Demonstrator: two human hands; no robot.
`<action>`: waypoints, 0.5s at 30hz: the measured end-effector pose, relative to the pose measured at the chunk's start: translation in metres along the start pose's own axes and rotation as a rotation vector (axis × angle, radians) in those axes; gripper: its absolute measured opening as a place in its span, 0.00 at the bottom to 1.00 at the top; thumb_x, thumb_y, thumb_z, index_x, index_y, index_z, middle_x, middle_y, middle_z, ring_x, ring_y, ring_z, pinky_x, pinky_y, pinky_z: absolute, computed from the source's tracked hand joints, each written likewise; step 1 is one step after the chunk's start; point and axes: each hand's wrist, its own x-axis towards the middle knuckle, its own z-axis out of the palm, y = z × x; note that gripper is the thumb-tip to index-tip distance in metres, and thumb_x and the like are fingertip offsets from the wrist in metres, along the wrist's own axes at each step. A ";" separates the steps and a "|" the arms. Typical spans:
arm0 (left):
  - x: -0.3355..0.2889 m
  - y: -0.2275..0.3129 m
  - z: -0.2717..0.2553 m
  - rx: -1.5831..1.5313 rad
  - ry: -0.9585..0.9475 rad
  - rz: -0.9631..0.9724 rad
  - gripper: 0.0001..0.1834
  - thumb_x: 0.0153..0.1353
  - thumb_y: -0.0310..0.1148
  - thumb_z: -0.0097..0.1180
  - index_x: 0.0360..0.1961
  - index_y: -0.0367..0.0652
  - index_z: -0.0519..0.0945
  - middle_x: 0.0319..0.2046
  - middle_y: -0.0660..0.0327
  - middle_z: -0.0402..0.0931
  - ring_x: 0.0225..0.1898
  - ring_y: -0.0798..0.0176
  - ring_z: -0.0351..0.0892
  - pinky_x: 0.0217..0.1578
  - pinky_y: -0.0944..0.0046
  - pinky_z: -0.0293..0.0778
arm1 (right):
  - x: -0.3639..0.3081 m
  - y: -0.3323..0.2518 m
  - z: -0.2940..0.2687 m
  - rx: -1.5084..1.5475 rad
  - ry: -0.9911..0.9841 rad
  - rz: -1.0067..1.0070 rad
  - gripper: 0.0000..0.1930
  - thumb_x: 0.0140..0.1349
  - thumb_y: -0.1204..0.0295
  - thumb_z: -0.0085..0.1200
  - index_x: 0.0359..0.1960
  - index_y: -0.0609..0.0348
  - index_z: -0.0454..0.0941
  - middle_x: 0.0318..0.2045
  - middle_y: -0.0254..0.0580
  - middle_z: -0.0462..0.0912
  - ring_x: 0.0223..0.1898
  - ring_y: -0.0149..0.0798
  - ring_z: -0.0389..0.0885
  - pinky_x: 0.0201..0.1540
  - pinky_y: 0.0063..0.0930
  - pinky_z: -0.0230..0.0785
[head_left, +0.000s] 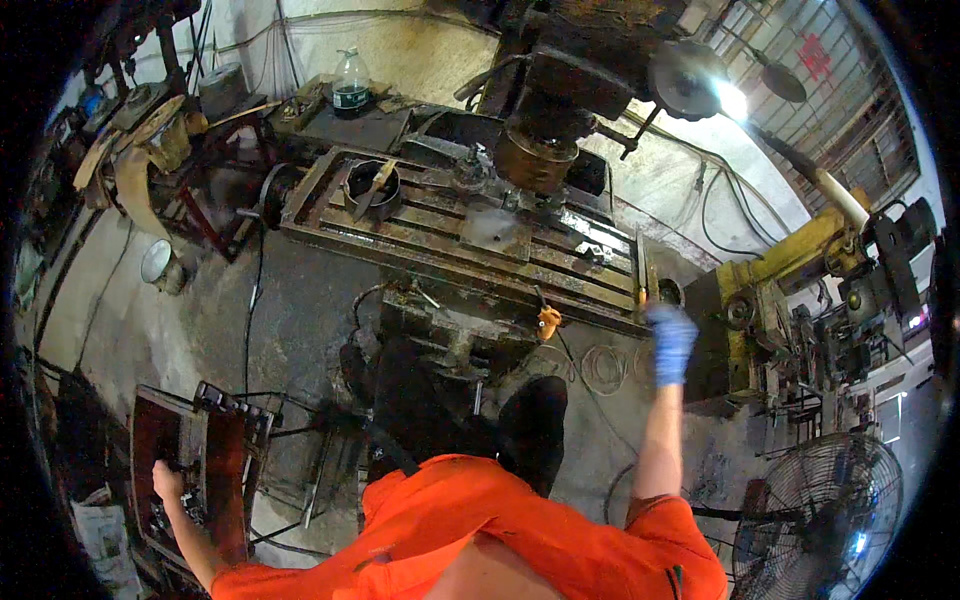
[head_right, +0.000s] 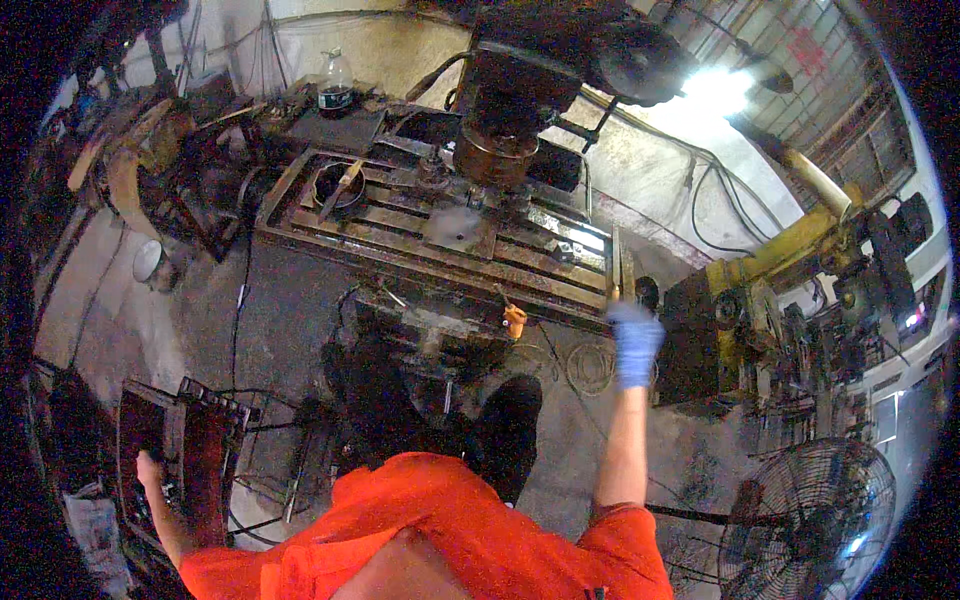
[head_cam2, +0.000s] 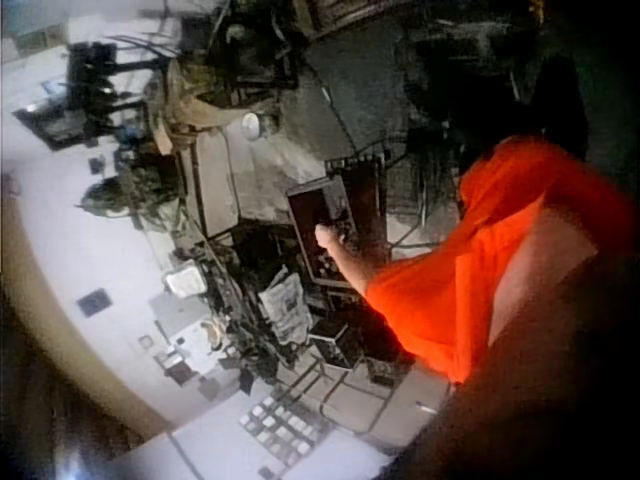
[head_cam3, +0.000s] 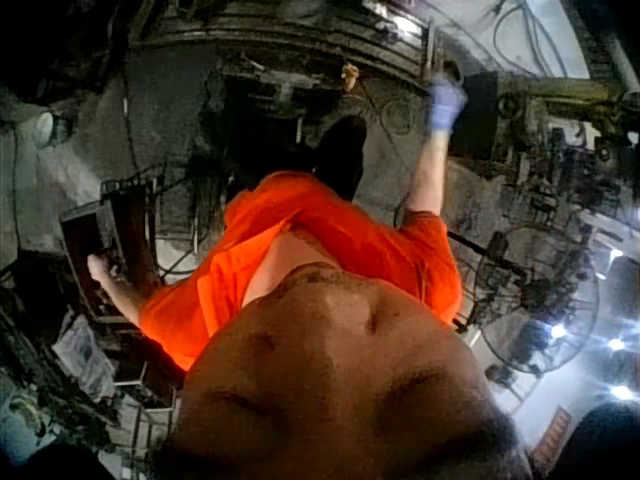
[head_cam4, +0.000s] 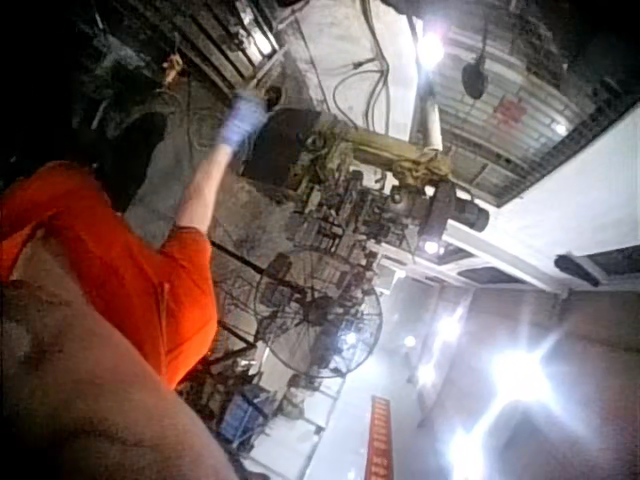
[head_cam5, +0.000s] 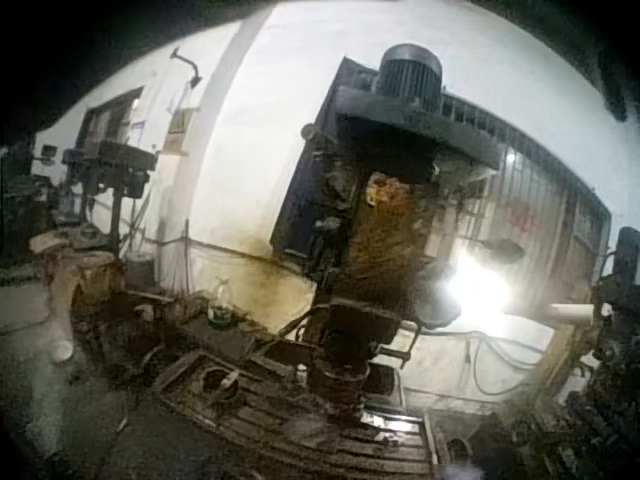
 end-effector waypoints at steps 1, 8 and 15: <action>-0.007 0.009 -0.015 -0.063 0.092 0.020 0.14 0.42 0.27 0.51 0.34 0.39 0.70 0.35 0.44 0.72 0.38 0.38 0.70 0.38 0.46 0.67 | -0.020 -0.029 0.036 0.686 -0.165 0.519 0.08 0.51 0.74 0.51 0.32 0.53 0.80 0.28 0.32 0.80 0.27 0.31 0.77 0.33 0.25 0.70; 0.021 0.054 -0.107 -1.478 0.105 -0.178 0.11 0.54 0.30 0.51 0.37 0.37 0.72 0.32 0.62 0.71 0.33 0.67 0.70 0.31 0.65 0.68 | -0.063 -0.053 0.195 1.242 -0.509 0.865 0.13 0.49 0.58 0.57 0.32 0.50 0.78 0.25 0.31 0.74 0.24 0.30 0.68 0.29 0.24 0.61; 0.035 0.161 -0.137 -1.911 -0.067 0.008 0.04 0.55 0.30 0.45 0.25 0.43 0.69 0.25 0.66 0.64 0.26 0.69 0.62 0.29 0.69 0.62 | -0.070 -0.111 0.192 1.053 -0.117 0.774 0.12 0.47 0.64 0.62 0.24 0.58 0.73 0.16 0.27 0.70 0.16 0.24 0.66 0.18 0.19 0.61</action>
